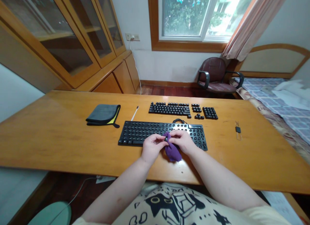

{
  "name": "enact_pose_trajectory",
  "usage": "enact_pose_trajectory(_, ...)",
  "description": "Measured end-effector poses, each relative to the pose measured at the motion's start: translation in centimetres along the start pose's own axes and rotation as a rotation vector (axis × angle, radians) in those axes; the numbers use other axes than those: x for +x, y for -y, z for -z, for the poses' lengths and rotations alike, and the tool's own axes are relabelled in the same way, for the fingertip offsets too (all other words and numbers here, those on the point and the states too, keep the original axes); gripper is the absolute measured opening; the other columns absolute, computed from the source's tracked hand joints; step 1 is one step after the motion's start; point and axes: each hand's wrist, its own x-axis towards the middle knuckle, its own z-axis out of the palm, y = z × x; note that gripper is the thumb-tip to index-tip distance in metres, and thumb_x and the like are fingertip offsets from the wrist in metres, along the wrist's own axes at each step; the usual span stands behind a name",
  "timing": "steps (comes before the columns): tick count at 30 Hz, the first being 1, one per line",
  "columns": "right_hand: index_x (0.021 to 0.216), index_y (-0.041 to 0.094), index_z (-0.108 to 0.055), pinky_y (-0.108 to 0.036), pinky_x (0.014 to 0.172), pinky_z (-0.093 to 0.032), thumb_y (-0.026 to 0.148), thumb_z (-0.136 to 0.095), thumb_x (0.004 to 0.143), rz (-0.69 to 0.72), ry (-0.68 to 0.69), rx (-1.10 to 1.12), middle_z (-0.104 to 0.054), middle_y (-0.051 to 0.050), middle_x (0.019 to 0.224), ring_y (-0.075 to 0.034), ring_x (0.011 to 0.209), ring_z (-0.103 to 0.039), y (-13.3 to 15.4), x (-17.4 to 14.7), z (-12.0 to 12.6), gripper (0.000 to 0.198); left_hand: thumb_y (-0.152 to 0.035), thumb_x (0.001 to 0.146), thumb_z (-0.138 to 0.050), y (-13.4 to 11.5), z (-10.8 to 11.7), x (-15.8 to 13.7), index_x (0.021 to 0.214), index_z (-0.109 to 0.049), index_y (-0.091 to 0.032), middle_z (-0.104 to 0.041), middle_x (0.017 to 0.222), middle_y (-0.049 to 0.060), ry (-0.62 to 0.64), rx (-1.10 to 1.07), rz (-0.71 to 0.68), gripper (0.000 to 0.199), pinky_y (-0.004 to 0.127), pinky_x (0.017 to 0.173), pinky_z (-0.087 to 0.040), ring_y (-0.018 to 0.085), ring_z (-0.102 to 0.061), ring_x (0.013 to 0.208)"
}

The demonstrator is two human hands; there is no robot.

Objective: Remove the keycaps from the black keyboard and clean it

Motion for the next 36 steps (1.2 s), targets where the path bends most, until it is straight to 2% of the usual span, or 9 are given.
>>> enact_pose_trajectory(5, 0.069, 0.019, -0.069, -0.03, 0.065, -0.05, 0.033, -0.074, 0.06, -0.047, -0.118, -0.059, -0.067, -0.002, 0.071, -0.016, 0.065, -0.06, 0.0, 0.0, -0.5, 0.018, -0.025, 0.053, -0.08, 0.1, -0.1, 0.0, 0.072, -0.067, -0.015, -0.069, 0.072, 0.003, -0.027, 0.03, 0.018, 0.025, 0.03, 0.068, -0.056, 0.016, -0.065, 0.066)
enact_pose_trajectory(10, 0.074, 0.018, -0.068, -0.03, 0.066, -0.049, 0.035, -0.069, 0.066, -0.04, -0.191, -0.024, -0.069, -0.003, 0.073, -0.016, 0.066, -0.06, -0.1, 0.2, -0.7, 0.018, -0.024, 0.069, -0.069, -0.1, -0.5, -0.1, 0.092, -0.068, -0.015, -0.068, 0.09, 0.007, 0.016, 0.036, -0.022, 0.025, 0.032, 0.081, -0.054, 0.017, -0.066, 0.083)
enact_pose_trajectory(15, 0.077, 0.019, -0.068, -0.031, 0.068, -0.05, 0.037, -0.07, 0.066, -0.032, -0.16, -0.011, -0.069, -0.003, 0.075, -0.016, 0.067, -0.061, -0.3, 0.3, -0.6, 0.021, -0.024, 0.08, -0.057, -0.7, 0.0, 0.2, 0.098, -0.07, -0.021, -0.065, 0.102, 0.006, 0.034, 0.189, -0.17, 0.022, 0.032, 0.089, -0.05, 0.017, -0.061, 0.096)
enact_pose_trajectory(18, 0.078, 0.019, -0.068, -0.031, 0.068, -0.05, 0.038, -0.071, 0.065, -0.043, -0.122, -0.002, -0.069, -0.003, 0.076, -0.016, 0.068, -0.062, -0.4, 0.3, -0.7, 0.023, -0.023, 0.083, -0.052, -0.7, 0.4, 0.5, 0.101, -0.069, -0.022, -0.066, 0.105, 0.006, 0.034, 0.237, -0.193, 0.025, 0.035, 0.094, -0.048, 0.018, -0.06, 0.101)
enact_pose_trajectory(24, 0.077, 0.019, -0.068, -0.031, 0.068, -0.05, 0.037, -0.072, 0.064, -0.043, -0.082, -0.014, -0.069, -0.002, 0.075, -0.017, 0.067, -0.062, 0.0, 0.1, -0.7, 0.022, -0.021, 0.073, -0.064, 0.1, 0.1, 0.5, 0.1, -0.068, -0.02, -0.067, 0.107, 0.007, 0.068, 0.115, -0.078, 0.027, 0.036, 0.093, -0.049, 0.02, -0.063, 0.1)
enact_pose_trajectory(27, 0.08, 0.02, -0.069, -0.033, 0.073, -0.05, 0.037, -0.07, 0.068, -0.012, -0.187, -0.007, -0.07, -0.003, 0.079, -0.018, 0.073, -0.063, 0.2, 0.3, -0.4, 0.021, -0.018, 0.07, -0.067, 0.4, -0.1, 0.5, 0.104, -0.064, -0.018, -0.067, 0.105, 0.008, 0.046, -0.01, -0.016, 0.035, 0.037, 0.092, -0.05, 0.019, -0.063, 0.099)
enact_pose_trajectory(30, 0.086, 0.021, -0.07, -0.037, 0.08, -0.049, 0.037, -0.068, 0.07, -0.006, -0.239, -0.029, -0.071, -0.005, 0.086, -0.02, 0.08, -0.064, 0.4, 0.5, -0.2, 0.023, -0.02, 0.064, -0.073, 0.3, 0.0, 0.5, 0.091, -0.067, -0.017, -0.065, 0.105, 0.009, 0.004, -0.015, -0.065, 0.028, 0.034, 0.085, -0.053, 0.02, -0.063, 0.097)
enact_pose_trajectory(33, 0.084, 0.021, -0.071, -0.038, 0.085, -0.047, 0.034, -0.068, 0.071, 0.024, -0.156, -0.111, -0.071, -0.005, 0.088, -0.02, 0.085, -0.063, 0.3, 0.4, -0.1, 0.019, -0.022, 0.061, -0.075, 0.1, 0.1, 0.5, 0.086, -0.068, -0.017, -0.064, 0.1, 0.007, -0.008, 0.007, -0.09, 0.026, 0.031, 0.078, -0.055, 0.017, -0.064, 0.088)
enact_pose_trajectory(36, 0.088, 0.022, -0.072, -0.037, 0.088, -0.045, 0.032, -0.068, 0.072, 0.085, -0.028, -0.147, -0.069, -0.005, 0.093, -0.019, 0.09, -0.062, 0.3, 0.3, -0.1, 0.019, -0.021, 0.059, -0.076, 0.2, 0.1, 0.6, 0.089, -0.066, -0.016, -0.067, 0.084, 0.004, -0.02, -0.056, 0.004, 0.032, 0.03, 0.075, -0.055, 0.016, -0.066, 0.076)
